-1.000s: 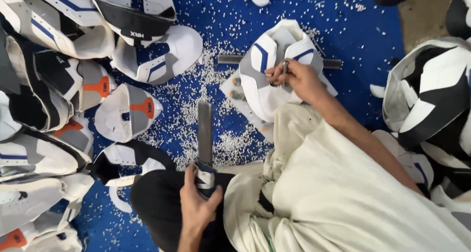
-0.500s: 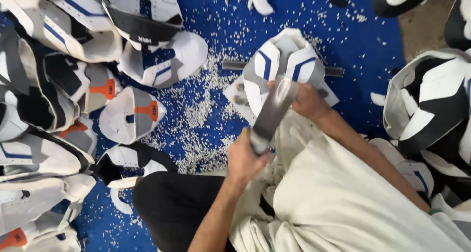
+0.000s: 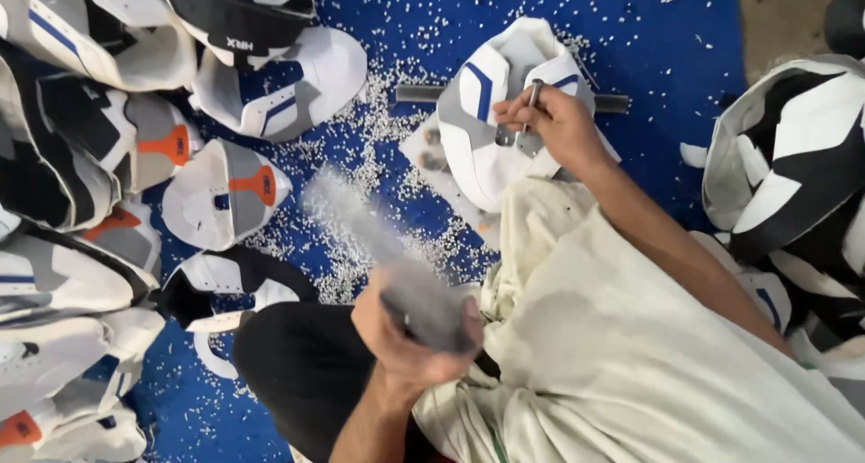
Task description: Punching holes in shoe uppers using a manual punch tool and a mallet.
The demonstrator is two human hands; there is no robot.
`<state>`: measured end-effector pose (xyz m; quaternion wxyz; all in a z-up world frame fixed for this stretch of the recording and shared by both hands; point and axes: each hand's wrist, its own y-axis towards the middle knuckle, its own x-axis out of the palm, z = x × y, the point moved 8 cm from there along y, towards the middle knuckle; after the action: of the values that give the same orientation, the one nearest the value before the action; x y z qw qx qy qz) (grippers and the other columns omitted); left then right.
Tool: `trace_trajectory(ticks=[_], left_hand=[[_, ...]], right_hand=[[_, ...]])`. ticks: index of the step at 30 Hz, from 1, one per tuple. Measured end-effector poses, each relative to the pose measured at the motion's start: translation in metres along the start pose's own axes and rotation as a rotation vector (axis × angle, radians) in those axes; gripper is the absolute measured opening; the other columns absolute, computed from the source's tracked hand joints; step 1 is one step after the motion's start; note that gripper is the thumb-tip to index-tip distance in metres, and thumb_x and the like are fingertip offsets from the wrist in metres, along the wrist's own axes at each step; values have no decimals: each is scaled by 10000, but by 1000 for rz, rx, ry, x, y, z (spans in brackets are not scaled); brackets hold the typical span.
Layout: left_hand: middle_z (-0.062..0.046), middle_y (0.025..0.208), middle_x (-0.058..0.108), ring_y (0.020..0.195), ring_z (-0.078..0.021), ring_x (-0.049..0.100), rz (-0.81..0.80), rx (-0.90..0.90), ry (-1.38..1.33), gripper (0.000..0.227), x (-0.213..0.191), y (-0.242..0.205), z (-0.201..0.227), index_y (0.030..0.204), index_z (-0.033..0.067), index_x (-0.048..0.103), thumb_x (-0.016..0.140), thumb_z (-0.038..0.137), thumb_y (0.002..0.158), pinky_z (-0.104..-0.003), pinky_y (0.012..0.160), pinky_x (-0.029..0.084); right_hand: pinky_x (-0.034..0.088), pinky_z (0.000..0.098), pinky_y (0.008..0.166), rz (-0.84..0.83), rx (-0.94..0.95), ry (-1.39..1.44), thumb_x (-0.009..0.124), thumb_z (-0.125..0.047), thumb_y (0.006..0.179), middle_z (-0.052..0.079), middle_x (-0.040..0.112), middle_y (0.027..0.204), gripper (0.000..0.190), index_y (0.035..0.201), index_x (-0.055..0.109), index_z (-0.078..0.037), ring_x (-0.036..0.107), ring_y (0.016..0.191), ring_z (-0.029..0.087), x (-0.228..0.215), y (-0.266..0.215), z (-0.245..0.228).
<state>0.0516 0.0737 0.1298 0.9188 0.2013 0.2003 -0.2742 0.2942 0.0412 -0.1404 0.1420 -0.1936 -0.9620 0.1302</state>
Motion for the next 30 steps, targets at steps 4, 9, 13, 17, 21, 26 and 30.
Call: trace_trajectory(ticks=[4, 9, 13, 17, 21, 26, 30], left_hand=[[-87, 785, 580, 675, -211, 591, 105, 53, -185, 381, 25, -18, -31, 1003, 114, 546, 761, 55, 695, -302, 659, 511], [-176, 827, 676, 728, -340, 695, -205, -264, 57, 548, 78, -44, -120, 1072, -1, 585, 862, 168, 630, -375, 661, 557], [-156, 765, 699, 688, -310, 727, -296, -436, 124, 465, 66, -34, -98, 941, 14, 576, 866, 232, 650, -369, 642, 566], [-133, 635, 635, 522, -264, 663, -76, -244, 2, 443, 37, -1, -43, 920, 25, 579, 846, 223, 626, -356, 553, 542], [-159, 666, 642, 525, -287, 624, 60, -143, -48, 369, 59, -21, -96, 897, 7, 586, 845, 162, 684, -382, 535, 497], [-144, 784, 707, 724, -340, 732, -328, -462, 154, 433, 90, -41, -138, 965, 29, 595, 838, 220, 662, -401, 665, 571], [-133, 784, 700, 703, -308, 742, -173, -391, 52, 410, 56, -10, -73, 942, 28, 574, 824, 228, 685, -383, 649, 581]], right_hand=[[589, 316, 966, 39, -191, -225, 512, 36, 1059, 159, 725, 1248, 99, 1035, 608, 35, 720, 1133, 217, 12, -10, -39], [588, 293, 853, -54, -331, -504, 583, 70, 949, 146, 727, 1187, 301, 1245, 629, 44, 713, 962, 191, 28, -25, -60], [600, 305, 869, 143, -187, -225, 513, 58, 1022, 132, 769, 1105, 173, 1106, 657, 11, 737, 984, 189, -12, 7, -31], [610, 289, 896, 38, -101, -53, 496, 32, 1043, 112, 752, 1157, 112, 1031, 605, 11, 761, 1045, 179, -11, 22, -23], [586, 288, 925, 85, -247, -225, 503, 55, 1028, 130, 761, 1182, 100, 1008, 596, 24, 745, 1097, 183, 2, -1, -41], [573, 310, 828, 207, -235, -588, 540, 57, 953, 143, 756, 971, 309, 1188, 727, -13, 706, 921, 202, -26, 12, 0], [607, 270, 861, 145, -151, 72, 527, -77, 1072, 73, 767, 1091, 94, 1034, 600, -31, 735, 977, 135, -18, 23, -28]])
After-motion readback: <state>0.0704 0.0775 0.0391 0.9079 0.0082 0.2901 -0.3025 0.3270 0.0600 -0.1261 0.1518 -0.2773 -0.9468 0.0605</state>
